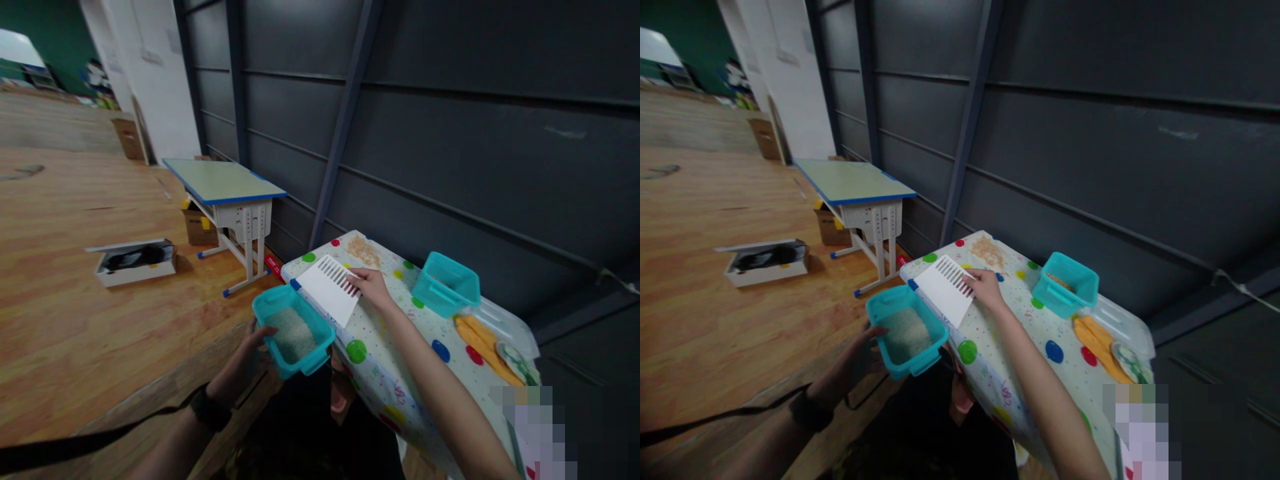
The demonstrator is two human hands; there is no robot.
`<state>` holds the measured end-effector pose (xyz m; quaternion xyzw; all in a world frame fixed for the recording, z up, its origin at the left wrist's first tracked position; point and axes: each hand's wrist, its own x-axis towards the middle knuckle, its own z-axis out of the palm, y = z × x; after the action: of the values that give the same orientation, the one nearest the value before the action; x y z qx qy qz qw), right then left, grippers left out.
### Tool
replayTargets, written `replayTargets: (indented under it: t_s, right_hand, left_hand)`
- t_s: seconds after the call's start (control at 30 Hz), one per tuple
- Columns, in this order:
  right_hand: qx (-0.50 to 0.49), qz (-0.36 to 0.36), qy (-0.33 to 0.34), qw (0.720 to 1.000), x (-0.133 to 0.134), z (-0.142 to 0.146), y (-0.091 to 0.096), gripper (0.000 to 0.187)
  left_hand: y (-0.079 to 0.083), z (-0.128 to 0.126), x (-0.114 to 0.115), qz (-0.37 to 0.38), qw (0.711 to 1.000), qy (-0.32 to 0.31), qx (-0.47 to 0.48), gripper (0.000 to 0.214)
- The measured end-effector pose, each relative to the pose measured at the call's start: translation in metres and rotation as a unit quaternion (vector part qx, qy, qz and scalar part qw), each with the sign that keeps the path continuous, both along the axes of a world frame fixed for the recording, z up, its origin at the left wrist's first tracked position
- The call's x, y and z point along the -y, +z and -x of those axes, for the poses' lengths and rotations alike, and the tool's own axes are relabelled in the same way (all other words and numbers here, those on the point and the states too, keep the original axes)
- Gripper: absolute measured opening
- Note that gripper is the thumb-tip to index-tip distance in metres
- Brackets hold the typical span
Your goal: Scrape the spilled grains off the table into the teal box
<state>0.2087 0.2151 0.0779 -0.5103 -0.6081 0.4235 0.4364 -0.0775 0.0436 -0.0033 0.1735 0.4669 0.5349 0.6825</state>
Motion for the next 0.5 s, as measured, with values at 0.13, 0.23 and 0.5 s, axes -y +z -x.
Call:
replayTargets:
  t_s: [0.13,0.23,0.5]
  right_hand:
    - [-0.018,-0.009,0.008,1.000,0.000,0.004,0.000,0.043]
    - [-0.014,-0.011,-0.007,1.000,-0.003,0.006,0.002,0.041]
    - [-0.006,-0.007,0.028,1.000,0.004,0.017,0.001,0.037]
  left_hand:
    - [0.001,-0.001,0.000,-0.015,1.000,-0.001,-0.026,0.088]
    - [-0.002,-0.001,-0.002,-0.017,0.999,-0.002,-0.042,0.080]
    - [0.004,-0.001,-0.001,-0.004,1.000,0.019,-0.020,0.090]
